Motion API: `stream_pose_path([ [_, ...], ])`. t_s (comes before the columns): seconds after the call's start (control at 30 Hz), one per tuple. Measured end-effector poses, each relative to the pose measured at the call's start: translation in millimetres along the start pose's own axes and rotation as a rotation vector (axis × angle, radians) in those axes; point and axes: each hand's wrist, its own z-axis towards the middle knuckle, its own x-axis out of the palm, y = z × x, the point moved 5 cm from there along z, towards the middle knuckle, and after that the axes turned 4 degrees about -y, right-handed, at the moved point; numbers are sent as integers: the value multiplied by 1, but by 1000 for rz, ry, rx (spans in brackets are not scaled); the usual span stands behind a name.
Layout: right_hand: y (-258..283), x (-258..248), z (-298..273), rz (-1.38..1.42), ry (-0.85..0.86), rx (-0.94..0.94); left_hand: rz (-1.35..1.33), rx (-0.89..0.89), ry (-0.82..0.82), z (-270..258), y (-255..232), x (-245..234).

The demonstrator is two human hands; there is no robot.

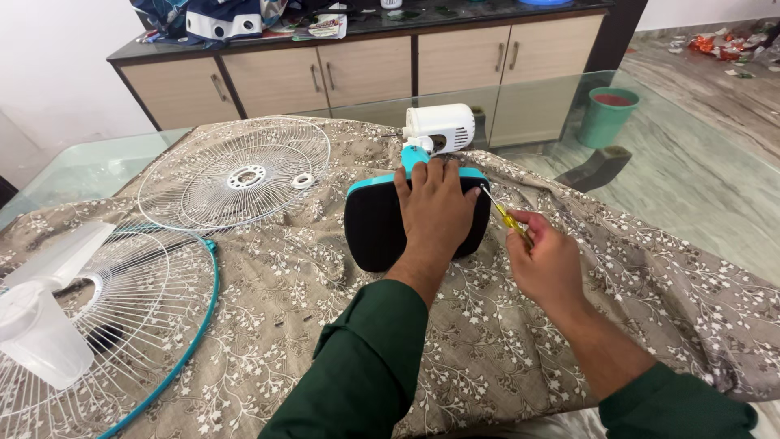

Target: The person reassembles a disassembled electric fan on a table. They connect a capacitor to the motor housing, secure the rear cover with screws, then attach the front grille to the motor shaft.

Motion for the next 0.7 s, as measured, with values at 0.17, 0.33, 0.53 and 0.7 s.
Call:
stream_pose_path([
  [0.17, 3, 1, 4, -85, 22, 14, 5, -28, 43, 3, 1, 1],
  [0.33, 11, -4, 6, -270, -44, -160, -10, -24, 22, 2, 0, 0],
  [0.53, -9, 16, 18, 149, 176, 299, 5, -27, 22, 2, -1, 2],
  [0.7, -26, 27, 16, 906, 305, 850, 9, -37, 34, 2, 0, 1],
])
